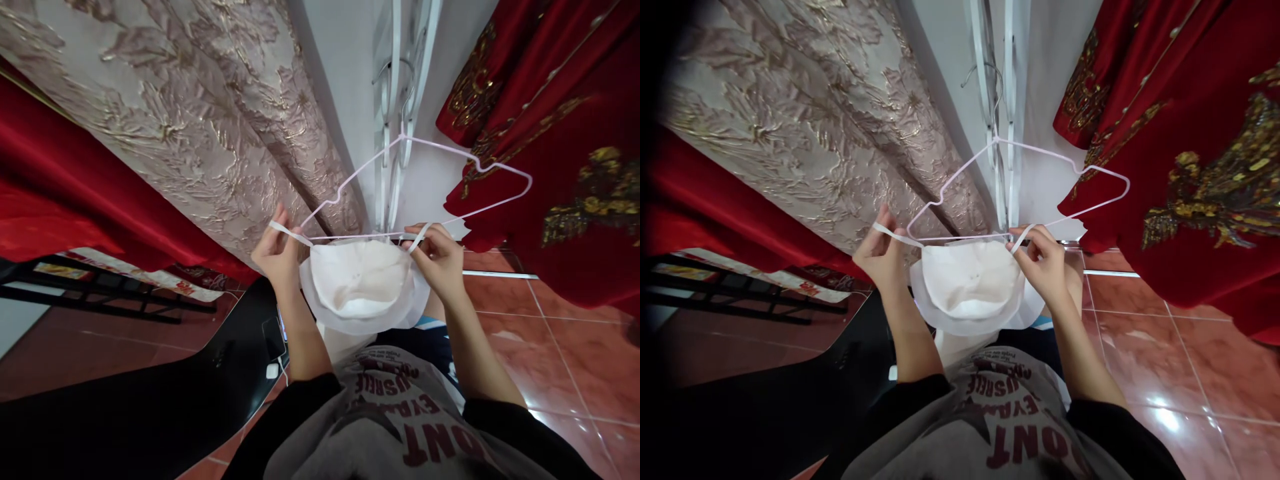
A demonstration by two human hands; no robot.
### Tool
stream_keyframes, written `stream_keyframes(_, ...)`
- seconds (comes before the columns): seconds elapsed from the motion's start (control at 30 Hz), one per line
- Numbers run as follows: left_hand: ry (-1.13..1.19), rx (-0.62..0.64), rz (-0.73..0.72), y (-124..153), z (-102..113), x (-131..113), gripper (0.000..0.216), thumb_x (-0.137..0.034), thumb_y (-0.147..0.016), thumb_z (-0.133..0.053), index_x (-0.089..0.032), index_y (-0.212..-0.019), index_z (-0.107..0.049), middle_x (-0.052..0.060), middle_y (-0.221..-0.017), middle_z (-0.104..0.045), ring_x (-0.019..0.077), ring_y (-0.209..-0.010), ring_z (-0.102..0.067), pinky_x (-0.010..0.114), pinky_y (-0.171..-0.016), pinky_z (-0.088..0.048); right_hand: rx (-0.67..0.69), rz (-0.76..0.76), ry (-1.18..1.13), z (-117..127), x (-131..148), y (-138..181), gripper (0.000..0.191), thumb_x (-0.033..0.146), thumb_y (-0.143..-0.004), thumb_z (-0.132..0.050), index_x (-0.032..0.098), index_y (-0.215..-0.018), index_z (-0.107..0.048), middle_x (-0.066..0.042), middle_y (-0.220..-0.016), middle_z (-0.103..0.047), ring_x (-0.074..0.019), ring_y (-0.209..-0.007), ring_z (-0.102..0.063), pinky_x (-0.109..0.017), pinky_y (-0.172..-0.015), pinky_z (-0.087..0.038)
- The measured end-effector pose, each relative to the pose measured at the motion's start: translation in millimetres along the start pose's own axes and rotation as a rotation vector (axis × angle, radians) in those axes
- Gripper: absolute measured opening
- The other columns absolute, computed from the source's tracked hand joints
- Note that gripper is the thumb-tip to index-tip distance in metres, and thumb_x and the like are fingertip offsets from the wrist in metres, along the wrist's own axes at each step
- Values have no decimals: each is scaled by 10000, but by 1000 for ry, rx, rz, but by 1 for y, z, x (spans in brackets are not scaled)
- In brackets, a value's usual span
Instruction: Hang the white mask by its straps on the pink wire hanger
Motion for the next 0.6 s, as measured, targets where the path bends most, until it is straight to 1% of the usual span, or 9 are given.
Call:
stream_keyframes(0.03, 14, 82, 15, -6, -5, -5, 321, -197, -811, -918, -253, -1121, -853, 38, -1292, -811, 261, -1334, -705, 368, -1068, -589, 12, -5, -3, -2, 1, 1, 229, 395, -907, -801, 270, -1098, -813, -29, -1064, -733, -103, -598, -417, -309, -558, -403)
stream_keyframes(0.1, -8, 261, 69, -15, -21, -18, 349, -199, -807, -927, -230, -1145, -845, 45, -1234, -821, 253, -1247, -741, 375, -1067, -591, 39, -18, 3, -6, 3, 4, 260, 425, -897, -809, 265, -1102, -802, -40, -1097, -736, -94, -577, -400, -314, -551, -415)
stream_keyframes(0.17, -86, 409, 95, -23, -40, -33, 256, -167, -816, -907, -199, -1063, -846, 40, -1063, -829, 218, -1027, -773, 329, -929, -615, 46, -23, 13, -9, 4, 6, 268, 441, -900, -801, 261, -1097, -796, -54, -1120, -739, -96, -577, -407, -319, -552, -428)
stream_keyframes(0.23, -179, 521, 92, -29, -58, -44, 60, -114, -883, -817, -172, -897, -822, 10, -816, -769, 152, -772, -714, 257, -743, -568, 26, -18, 12, -8, 4, 7, 268, 437, -898, -801, 260, -1098, -793, -62, -1138, -738, -105, -598, -429, -321, -557, -432)
stream_keyframes(0.33, -258, 605, 102, -36, -73, -41, 320, -64, -973, -646, -158, -672, -704, -33, -543, -568, 90, -518, -537, 219, -556, -413, 15, 1, -1, -5, 3, 6, 261, 423, -903, -799, 263, -1108, -796, -64, -1154, -738, -119, -633, -475, -327, -571, -436)
stream_keyframes(0.4, -212, 541, 169, -36, -71, -25, 364, -115, -998, -636, -166, -639, -666, -32, -524, -545, 87, -492, -515, 221, -544, -402, 30, 3, 4, -2, 1, 5, 261, 430, -917, -789, 265, -1119, -797, -70, -1149, -741, -138, -672, -537, -343, -602, -471)
stream_keyframes(0.5, 64, 279, 382, -22, -59, 11, 245, -278, -955, -764, -200, -737, -684, -17, -616, -624, 112, -563, -588, 228, -592, -493, 44, -1, 30, 0, 0, 5, 280, 451, -929, -781, 263, -1135, -794, -94, -1157, -745, -209, -858, -670, -389, -711, -554)
stream_keyframes(0.57, 296, 113, 556, -1, -57, 32, 217, -344, -895, -835, -214, -813, -683, -2, -713, -683, 122, -670, -667, 242, -702, -566, 50, 11, 37, -2, 1, 5, 284, 448, -931, -780, 259, -1143, -790, -111, -1178, -744, -260, -1014, -706, -417, -780, -584)
stream_keyframes(0.6, 375, 87, 619, 12, -60, 39, 232, -383, -889, -843, -211, -862, -690, 15, -777, -712, 134, -759, -716, 257, -779, -589, 50, 20, 39, -3, 2, 5, 280, 444, -934, -777, 256, -1141, -788, -118, -1190, -741, -281, -1078, -708, -427, -800, -590)
Point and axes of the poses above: each hand's wrist, its own y-axis away from the middle knuckle, its own z-axis out of the back of the hand, x = y × z, the point moved 3 cm from there along -y, towards the middle knuckle
